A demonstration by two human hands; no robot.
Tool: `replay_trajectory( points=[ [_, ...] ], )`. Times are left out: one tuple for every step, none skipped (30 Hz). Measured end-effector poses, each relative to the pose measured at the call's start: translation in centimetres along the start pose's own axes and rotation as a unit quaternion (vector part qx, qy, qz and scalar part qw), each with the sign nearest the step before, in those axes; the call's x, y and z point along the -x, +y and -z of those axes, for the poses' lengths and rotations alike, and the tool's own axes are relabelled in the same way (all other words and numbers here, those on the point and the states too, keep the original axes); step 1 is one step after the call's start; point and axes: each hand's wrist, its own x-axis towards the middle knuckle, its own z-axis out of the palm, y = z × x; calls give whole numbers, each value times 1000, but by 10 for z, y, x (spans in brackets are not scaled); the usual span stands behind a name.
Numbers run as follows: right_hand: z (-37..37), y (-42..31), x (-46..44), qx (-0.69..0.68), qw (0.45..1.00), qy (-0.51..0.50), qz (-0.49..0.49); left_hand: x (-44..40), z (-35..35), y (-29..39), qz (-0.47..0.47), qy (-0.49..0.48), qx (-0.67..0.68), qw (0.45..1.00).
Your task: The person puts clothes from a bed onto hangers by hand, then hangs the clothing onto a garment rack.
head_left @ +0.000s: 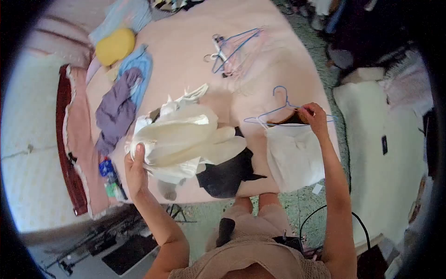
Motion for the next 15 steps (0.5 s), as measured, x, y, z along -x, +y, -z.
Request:
replay_trajectory(
  points=[
    [13,-11,7,26,999,11,23,-1,-3,-1,-5,-19,11,1000],
    [28,-24,15,33,999,13,9,-3,-4,-3,1,-37,21,999],
    [42,-39,23,48,998,31,9,-4,-6,-3,6,-53,33,998],
    [55,-54,31,50,998,39,4,-2,-13,0,-1,-51,52,997],
    [66,-67,39,51,998,43,0,0,-13,1,-6,-60,63,996],
    [75,-75,46,53,997,49,15,2,-11,2,3,-99,45,994],
    [84,-87,53,63,996,60,21,5,-10,5,9,-137,25,990],
    [91,-101,59,51,996,69,14,10,-14,8,-6,-162,30,986],
    [98,-116,67,37,996,78,7,9,-12,6,-5,-187,-1,982],
    [107,-134,75,77,993,83,25,10,-12,6,-28,-227,1,974],
    [112,-144,84,82,992,96,31,12,-14,8,-49,-265,1,963],
    [118,-155,93,74,991,108,38,15,-17,14,-62,-271,6,961],
    [123,-166,102,66,990,118,46,17,-24,21,-67,-313,-5,947],
    [127,-172,111,71,987,131,61,20,-31,28,-71,-354,-17,932],
    [131,-184,119,77,985,139,68,21,-39,34,-82,-356,-12,931]
  ],
)
